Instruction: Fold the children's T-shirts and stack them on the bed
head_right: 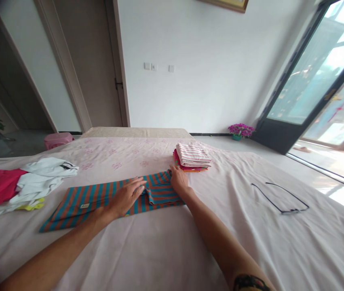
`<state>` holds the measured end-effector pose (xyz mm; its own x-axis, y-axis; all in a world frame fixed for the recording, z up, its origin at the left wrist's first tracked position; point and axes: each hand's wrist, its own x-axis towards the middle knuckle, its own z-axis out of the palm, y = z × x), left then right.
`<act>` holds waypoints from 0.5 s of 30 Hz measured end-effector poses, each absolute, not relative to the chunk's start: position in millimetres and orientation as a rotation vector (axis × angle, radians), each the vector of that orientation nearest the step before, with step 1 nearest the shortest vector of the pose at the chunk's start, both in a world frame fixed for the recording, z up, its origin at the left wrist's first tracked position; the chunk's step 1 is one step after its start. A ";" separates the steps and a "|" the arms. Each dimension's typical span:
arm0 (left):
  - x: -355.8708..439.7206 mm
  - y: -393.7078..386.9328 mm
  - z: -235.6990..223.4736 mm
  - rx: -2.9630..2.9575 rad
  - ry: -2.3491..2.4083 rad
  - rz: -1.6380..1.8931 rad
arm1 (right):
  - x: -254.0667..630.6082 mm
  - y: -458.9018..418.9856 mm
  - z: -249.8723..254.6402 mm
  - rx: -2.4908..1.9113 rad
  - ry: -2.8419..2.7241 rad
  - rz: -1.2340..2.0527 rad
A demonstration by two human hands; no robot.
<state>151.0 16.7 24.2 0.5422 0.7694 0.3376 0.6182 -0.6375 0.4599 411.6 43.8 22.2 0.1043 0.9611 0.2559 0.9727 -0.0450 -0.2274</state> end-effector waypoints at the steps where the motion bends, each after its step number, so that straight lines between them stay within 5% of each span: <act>1: 159.2 14.5 24.4 2.524 1.115 0.728 | 411.7 46.4 24.3 -2.042 -1.938 -0.056; 15: 174.0 3.9 -0.1 2.831 1.074 0.429 | 421.9 54.2 26.8 -2.054 -2.044 -0.112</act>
<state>174.0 3.9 -0.1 0.7143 0.6610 0.2301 0.6375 -0.7501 0.1758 421.9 54.2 26.8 0.0180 0.9747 0.2227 0.9933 0.0081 -0.1156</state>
